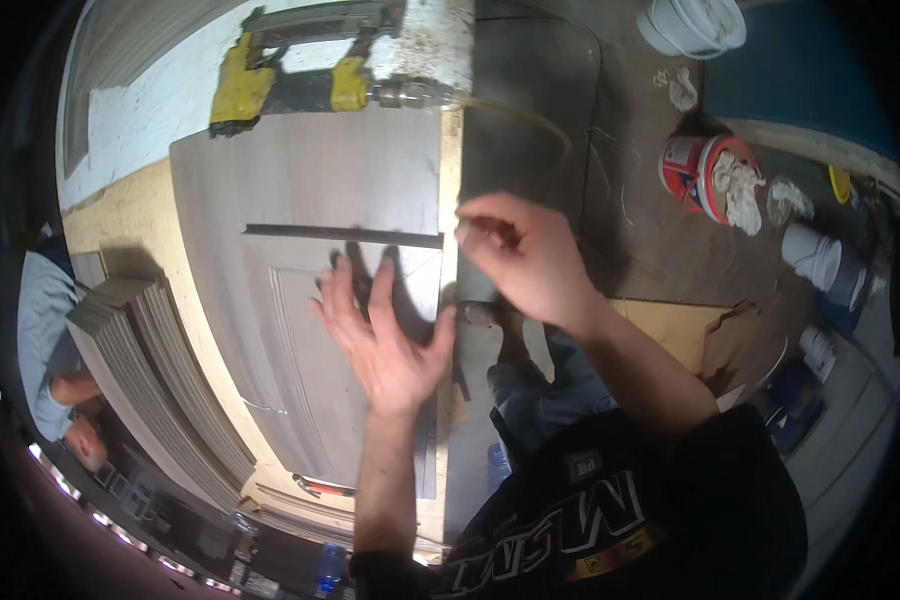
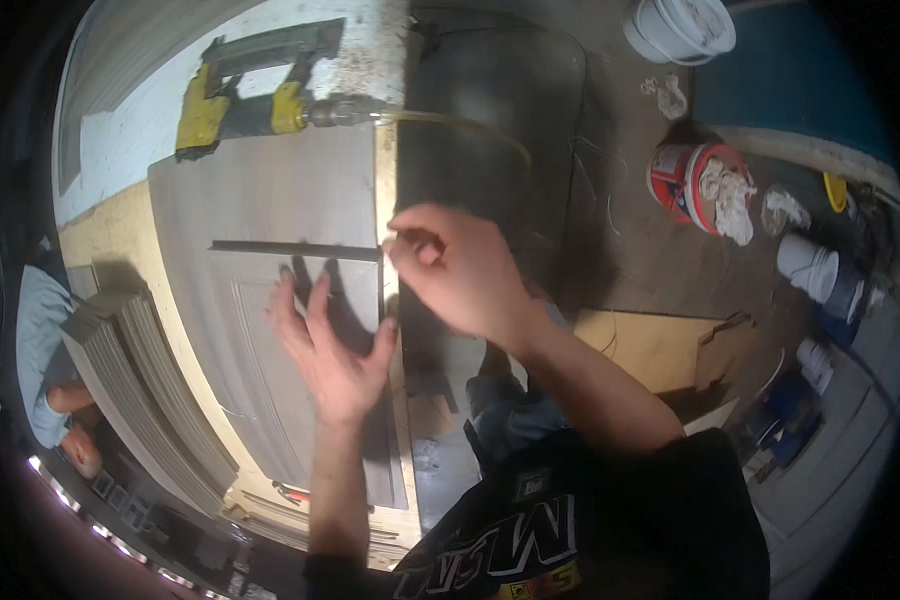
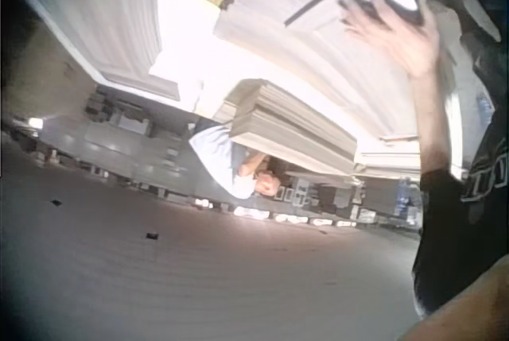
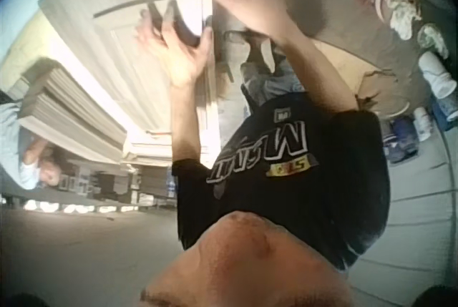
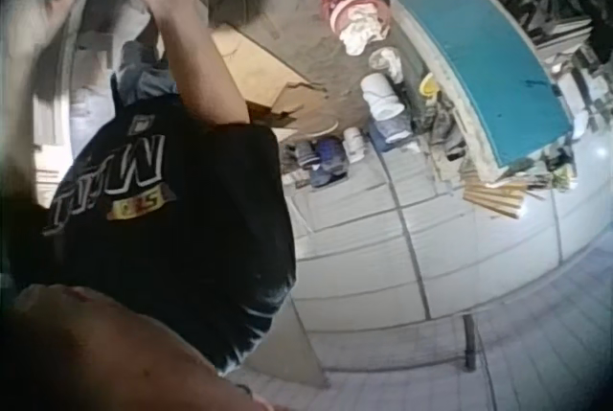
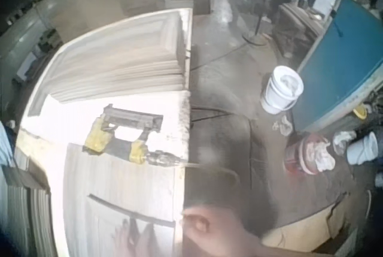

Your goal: Assembling wooden furniture panels using adhesive and a pneumatic nail gun.

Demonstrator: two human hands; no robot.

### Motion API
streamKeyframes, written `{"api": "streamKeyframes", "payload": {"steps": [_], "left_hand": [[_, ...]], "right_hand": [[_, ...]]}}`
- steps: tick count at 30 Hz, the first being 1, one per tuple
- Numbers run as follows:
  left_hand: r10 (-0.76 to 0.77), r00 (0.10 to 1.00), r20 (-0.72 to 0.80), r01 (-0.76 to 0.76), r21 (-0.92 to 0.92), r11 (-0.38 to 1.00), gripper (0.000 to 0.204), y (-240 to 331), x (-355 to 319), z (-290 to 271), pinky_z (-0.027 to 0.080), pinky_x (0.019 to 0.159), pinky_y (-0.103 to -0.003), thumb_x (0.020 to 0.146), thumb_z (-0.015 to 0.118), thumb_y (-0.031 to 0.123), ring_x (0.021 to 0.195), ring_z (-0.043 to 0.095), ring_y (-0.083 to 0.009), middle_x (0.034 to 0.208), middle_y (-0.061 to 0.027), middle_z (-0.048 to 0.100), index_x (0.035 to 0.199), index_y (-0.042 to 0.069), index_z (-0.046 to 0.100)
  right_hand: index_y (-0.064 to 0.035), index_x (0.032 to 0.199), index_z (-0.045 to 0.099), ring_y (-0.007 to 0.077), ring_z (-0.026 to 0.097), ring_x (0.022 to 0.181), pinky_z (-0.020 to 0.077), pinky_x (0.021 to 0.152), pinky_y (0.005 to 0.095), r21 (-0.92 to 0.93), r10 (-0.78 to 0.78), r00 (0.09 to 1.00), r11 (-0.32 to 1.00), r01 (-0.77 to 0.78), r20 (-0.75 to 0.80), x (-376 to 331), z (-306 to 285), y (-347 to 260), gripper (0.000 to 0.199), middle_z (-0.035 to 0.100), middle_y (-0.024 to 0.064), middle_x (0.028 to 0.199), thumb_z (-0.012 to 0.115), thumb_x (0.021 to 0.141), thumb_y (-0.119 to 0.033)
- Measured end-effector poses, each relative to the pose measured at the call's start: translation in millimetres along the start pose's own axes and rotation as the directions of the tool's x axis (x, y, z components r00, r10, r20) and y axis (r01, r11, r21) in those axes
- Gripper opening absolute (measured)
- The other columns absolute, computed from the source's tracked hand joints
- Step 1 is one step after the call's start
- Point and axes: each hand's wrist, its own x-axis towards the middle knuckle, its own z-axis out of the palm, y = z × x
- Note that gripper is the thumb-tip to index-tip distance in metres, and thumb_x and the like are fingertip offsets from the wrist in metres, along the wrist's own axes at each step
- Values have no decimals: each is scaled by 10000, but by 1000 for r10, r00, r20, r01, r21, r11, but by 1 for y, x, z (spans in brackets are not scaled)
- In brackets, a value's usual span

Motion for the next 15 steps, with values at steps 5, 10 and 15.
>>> {"api": "streamKeyframes", "payload": {"steps": [5,10,15], "left_hand": [[249,964,93,-253,40,967,766,-20,38,18,133,1140,-751,726,834,306,1398,389,-423,1430,-154,420,1387,112,500],[263,962,74,-266,26,964,722,-20,38,24,114,1156,-729,706,837,288,1353,435,-386,1319,-119,457,1332,114,522],[259,964,63,-260,7,966,702,-21,40,26,108,1166,-708,684,848,291,1327,448,-367,1307,-111,458,1296,119,551]], "right_hand": [[-23,1083,700,174,747,774,568,694,282,304,-161,987,940,157,-12,-20,33,41,208,744,120,885,742,905,-123],[-6,1045,721,156,739,790,579,715,286,455,-149,985,873,173,-88,-22,41,45,167,747,121,882,741,900,-87],[-9,1023,733,136,728,791,573,716,273,471,-142,988,868,157,-67,-17,41,46,146,755,101,882,743,898,-84]]}}
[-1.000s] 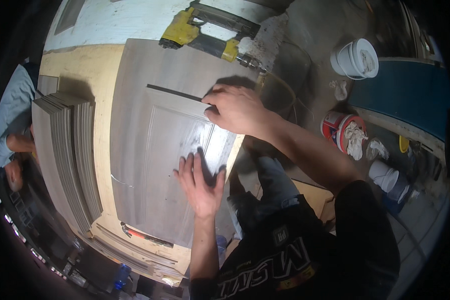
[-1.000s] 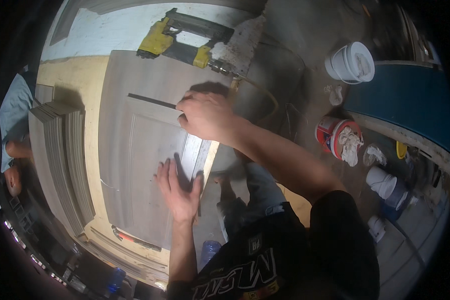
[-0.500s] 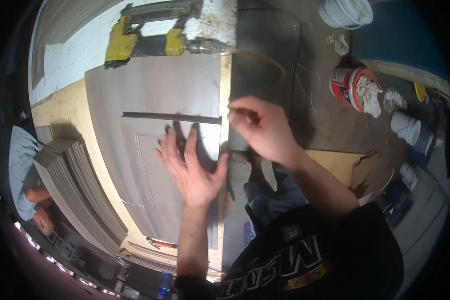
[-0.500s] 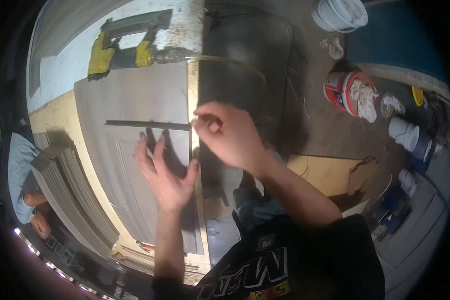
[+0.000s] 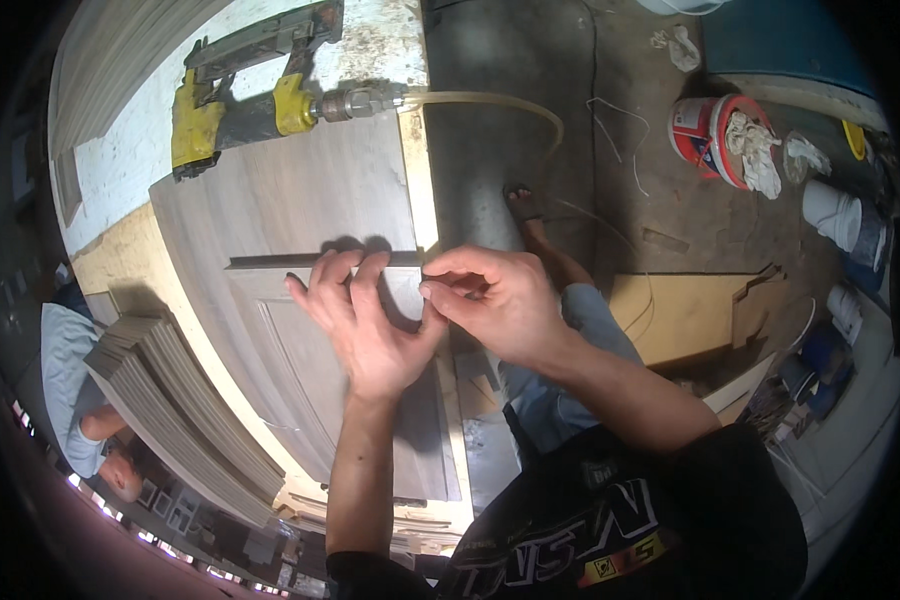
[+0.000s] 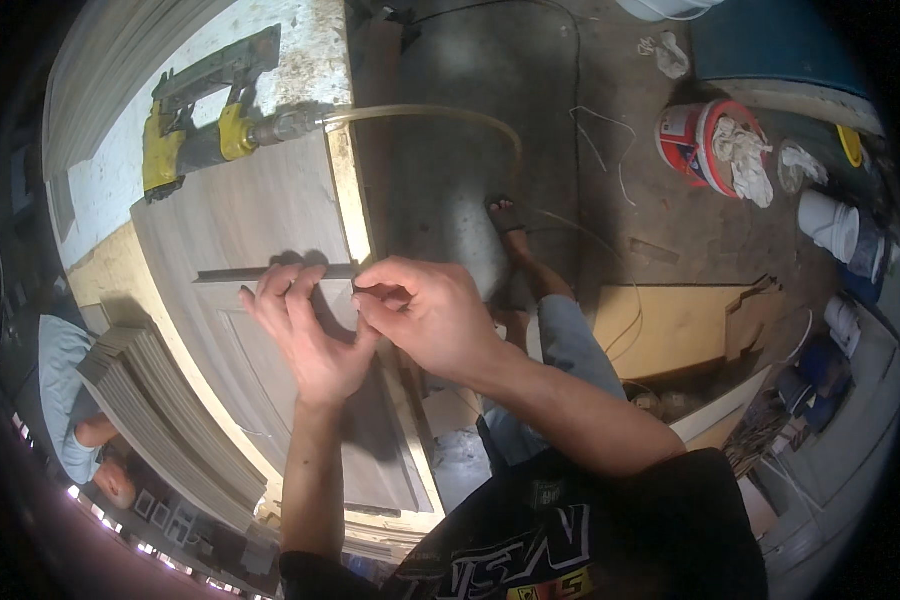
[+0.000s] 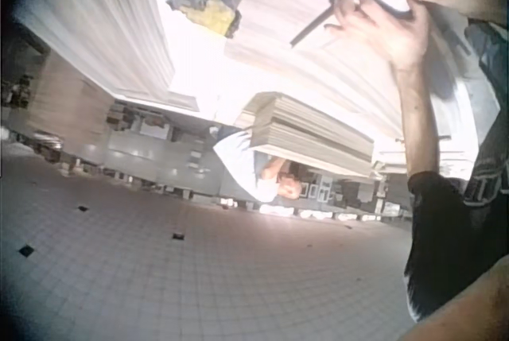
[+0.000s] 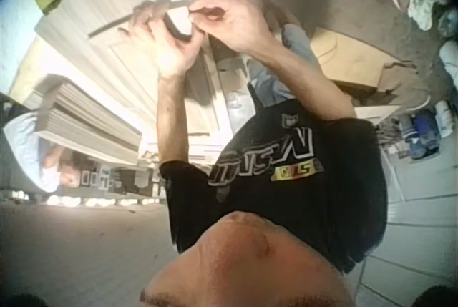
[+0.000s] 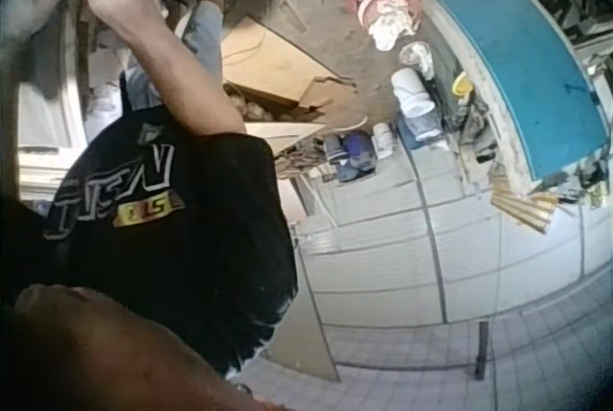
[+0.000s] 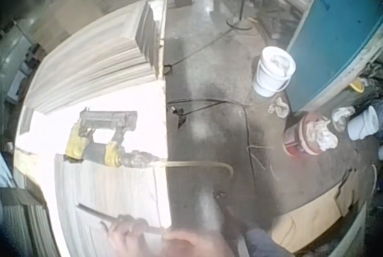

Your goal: Assembling wooden furniture panels using adhesive and a pneumatic nail gun.

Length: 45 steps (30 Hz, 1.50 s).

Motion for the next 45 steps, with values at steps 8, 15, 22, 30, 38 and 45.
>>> {"api": "streamKeyframes", "payload": {"steps": [8,15,22,30,38,45], "left_hand": [[-19,1000,4,19,-9,1000,706,2,-1,-5,119,1158,-703,643,844,267,1318,444,-365,1297,-101,464,1279,142,564],[-13,1000,-2,13,-30,999,707,2,2,1,130,1147,-698,644,836,256,1315,430,-360,1302,-95,462,1280,120,559],[16,1000,-10,-17,-29,999,702,-2,-9,-5,96,1161,-680,659,827,255,1308,432,-365,1318,-118,449,1286,98,553],[37,999,-3,-37,-21,999,650,5,-23,4,75,1191,-655,653,836,238,1275,466,-353,1270,-108,488,1237,106,583],[79,997,14,-79,17,997,582,14,-23,11,112,1210,-580,706,798,174,1308,451,-364,1252,-130,513,1232,73,570],[100,995,-26,-101,-57,993,595,10,-26,15,75,1217,-580,665,804,197,1310,473,-356,1231,-122,498,1206,58,600]], "right_hand": [[-97,1021,732,297,709,914,561,788,389,-375,-595,802,732,569,58,115,-1,-78,168,728,84,943,705,869,-161],[-196,1311,618,329,654,1114,569,939,443,-755,-305,807,296,586,506,211,121,-87,469,535,144,1320,729,863,-112],[-215,1423,513,348,664,1122,574,952,441,-460,-291,881,767,448,373,124,48,-147,728,514,177,1344,811,767,-111],[-104,1571,387,217,564,1269,460,1061,364,178,-55,993,983,36,102,-17,-104,-47,1012,544,105,1447,914,741,-347],[87,1474,444,240,625,1225,463,1062,355,583,-233,954,808,84,186,-76,-84,76,897,601,199,1383,801,752,-307],[85,1428,492,262,693,1115,507,1002,350,551,-488,868,751,365,90,-59,-67,107,837,671,208,1270,800,742,-282]]}}
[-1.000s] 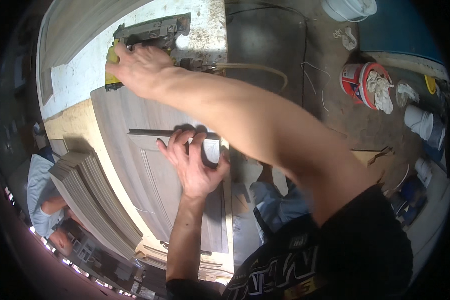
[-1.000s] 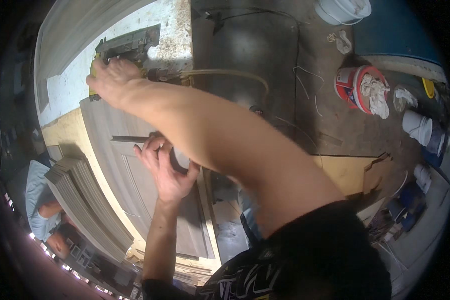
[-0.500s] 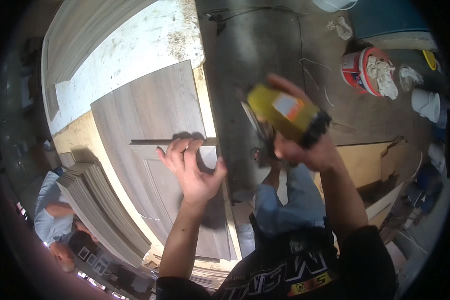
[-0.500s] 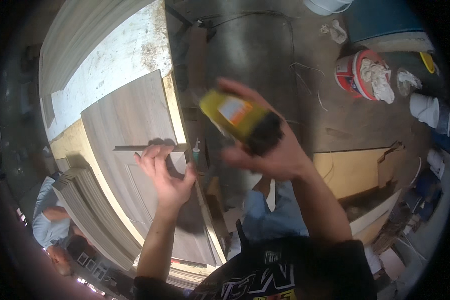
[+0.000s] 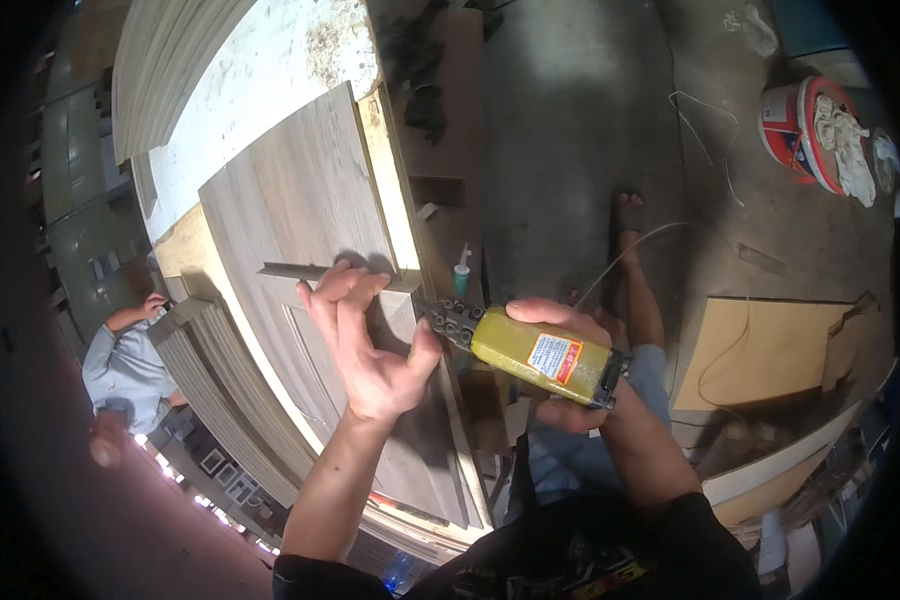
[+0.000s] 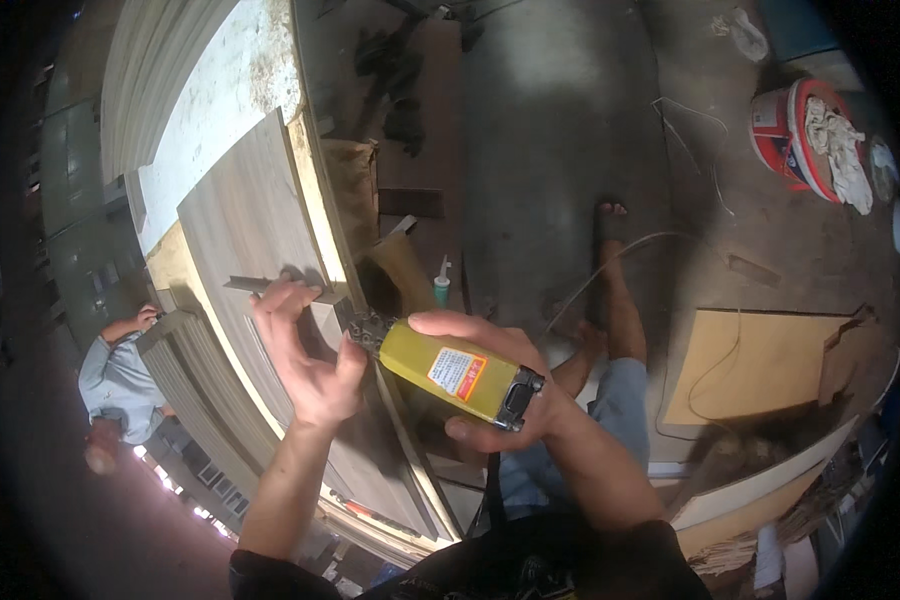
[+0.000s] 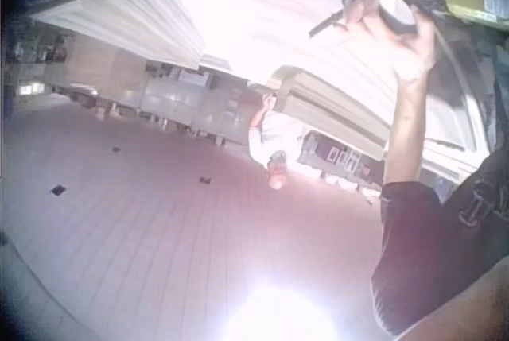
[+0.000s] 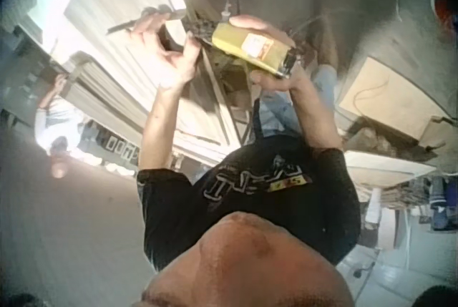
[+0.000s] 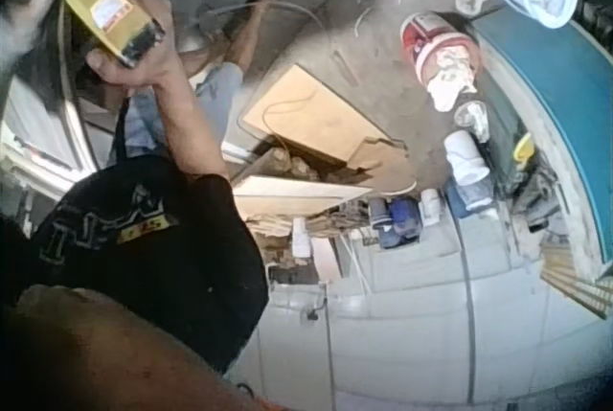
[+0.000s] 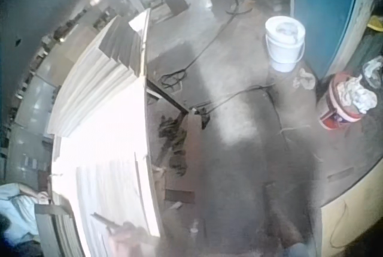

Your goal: Assembling wooden furniture panels using adhesive and a pneumatic nail gun.

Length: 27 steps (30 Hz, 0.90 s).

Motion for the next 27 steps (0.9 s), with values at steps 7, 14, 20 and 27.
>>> {"api": "streamKeyframes", "payload": {"steps": [7,14,20,27], "left_hand": [[30,1000,-8,-30,21,999,584,2,0,3,83,1218,-580,674,802,226,1288,495,-363,1223,-130,509,1190,35,608],[44,999,-7,-44,19,999,580,4,1,-1,85,1219,-585,682,800,239,1301,493,-359,1222,-127,507,1188,26,613],[50,999,-2,-49,43,998,583,5,1,4,88,1216,-590,681,801,239,1292,500,-362,1208,-125,516,1189,32,605],[47,999,-2,-47,46,998,579,5,1,3,88,1212,-591,681,799,239,1282,504,-362,1194,-127,525,1186,35,604]], "right_hand": [[76,1400,511,275,713,1095,534,968,344,-66,-38,998,997,41,44,1,-7,5,789,678,213,1246,789,740,-256],[78,1394,515,279,721,1075,541,957,346,-18,-36,998,999,37,43,3,-7,5,780,682,211,1238,775,739,-257],[75,1399,512,272,715,1081,537,957,342,-57,-43,998,997,46,52,0,-12,8,789,682,207,1235,780,742,-270],[75,1402,510,276,712,1085,539,958,347,-75,-52,996,996,57,66,1,-13,7,798,670,212,1260,783,742,-281]]}}
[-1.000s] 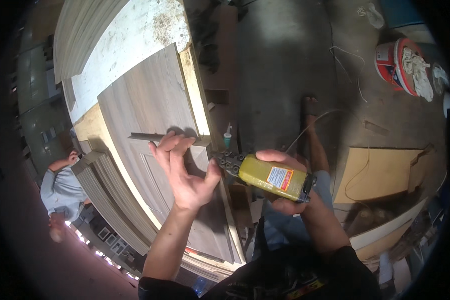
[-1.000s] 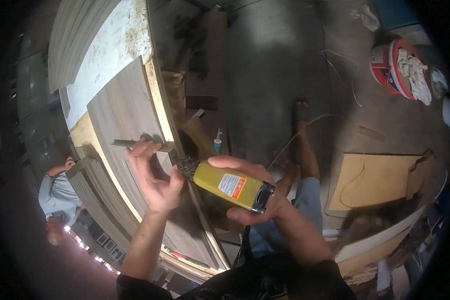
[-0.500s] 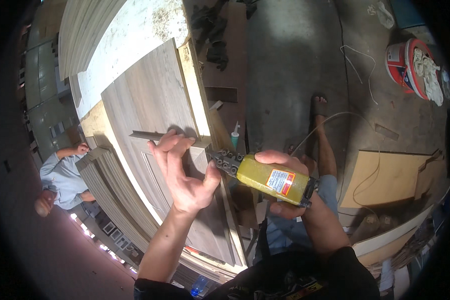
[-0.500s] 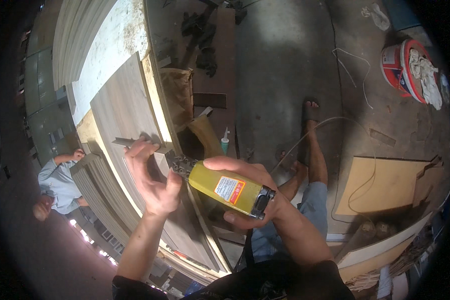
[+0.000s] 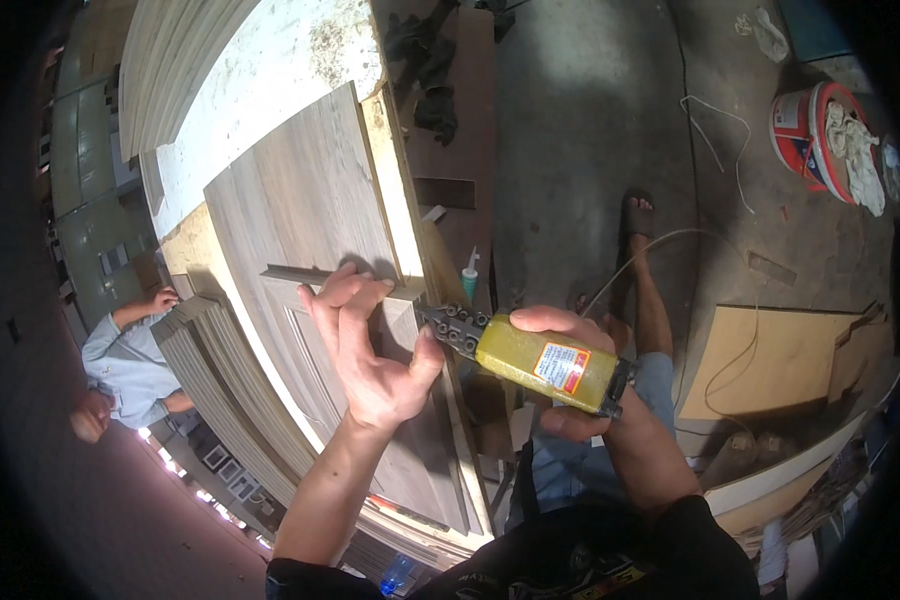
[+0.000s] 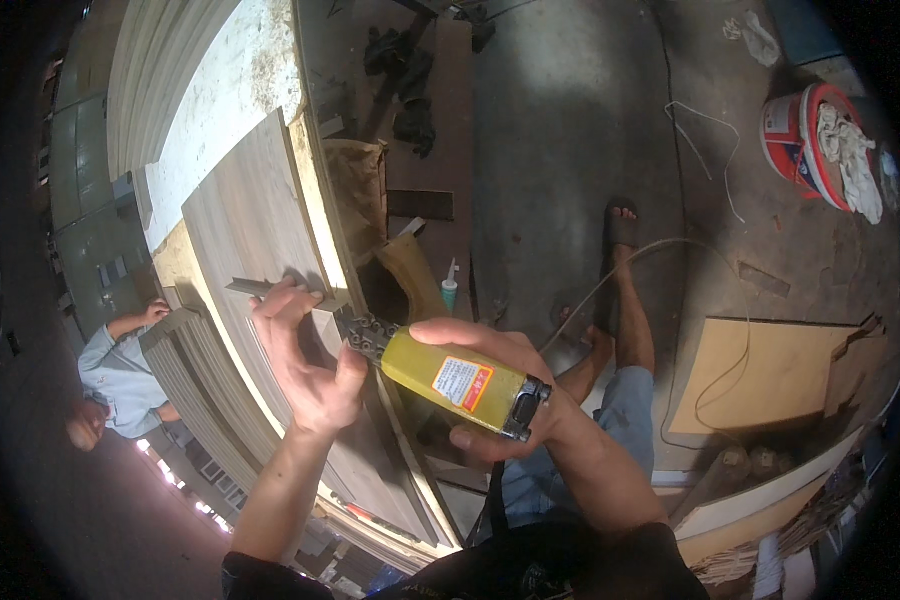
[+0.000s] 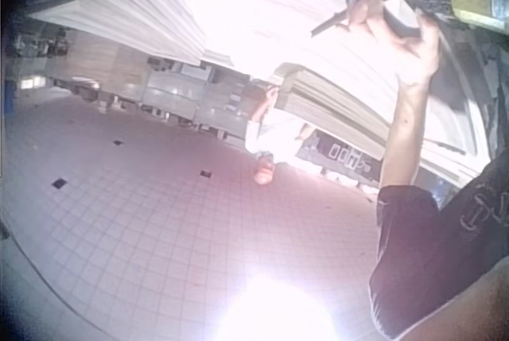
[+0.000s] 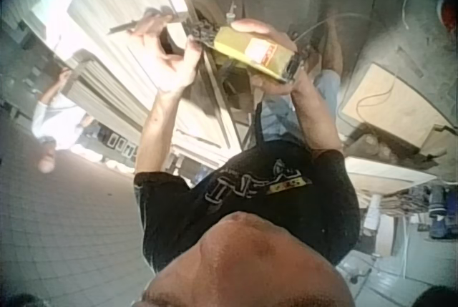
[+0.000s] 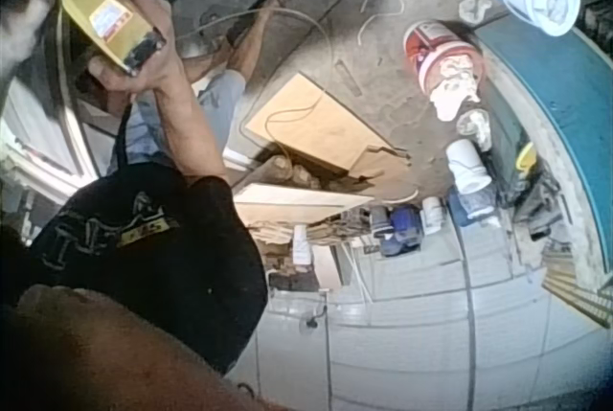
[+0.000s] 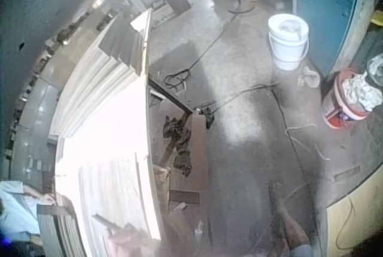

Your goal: Assembling wooden furniture panels using adhesive and a pneumatic nail gun.

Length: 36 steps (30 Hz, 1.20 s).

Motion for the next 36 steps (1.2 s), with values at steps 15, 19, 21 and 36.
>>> {"api": "streamKeyframes", "payload": {"steps": [15,19,21,36], "left_hand": [[-37,999,24,37,-12,999,569,-2,4,-8,99,1205,-606,706,788,246,1284,492,-378,1204,-152,533,1199,41,590],[-81,995,50,81,7,997,584,1,8,-13,106,1214,-625,686,783,214,1284,480,-383,1227,-160,540,1205,47,574],[-76,995,59,77,-10,997,593,7,2,-13,99,1220,-630,671,794,204,1282,485,-378,1228,-154,546,1201,51,576],[-644,746,-169,659,48,751,626,42,3,-12,160,1227,-616,789,800,354,1359,413,-392,1373,-200,514,1278,37,573]], "right_hand": [[70,1475,433,254,642,1210,486,1045,355,231,246,967,947,-225,-67,-17,9,-13,868,607,200,1361,780,741,-236],[-7,1565,279,185,694,823,555,698,282,355,260,959,912,-206,-111,-21,-18,-52,984,620,249,1302,802,763,-237],[-31,1563,285,134,634,637,482,533,226,283,298,935,929,-238,-192,-15,-26,-69,987,634,256,1273,807,751,-236],[61,1515,313,133,642,718,517,643,281,-72,618,778,786,-614,112,136,-82,-110,970,680,201,1196,816,758,-279]]}}
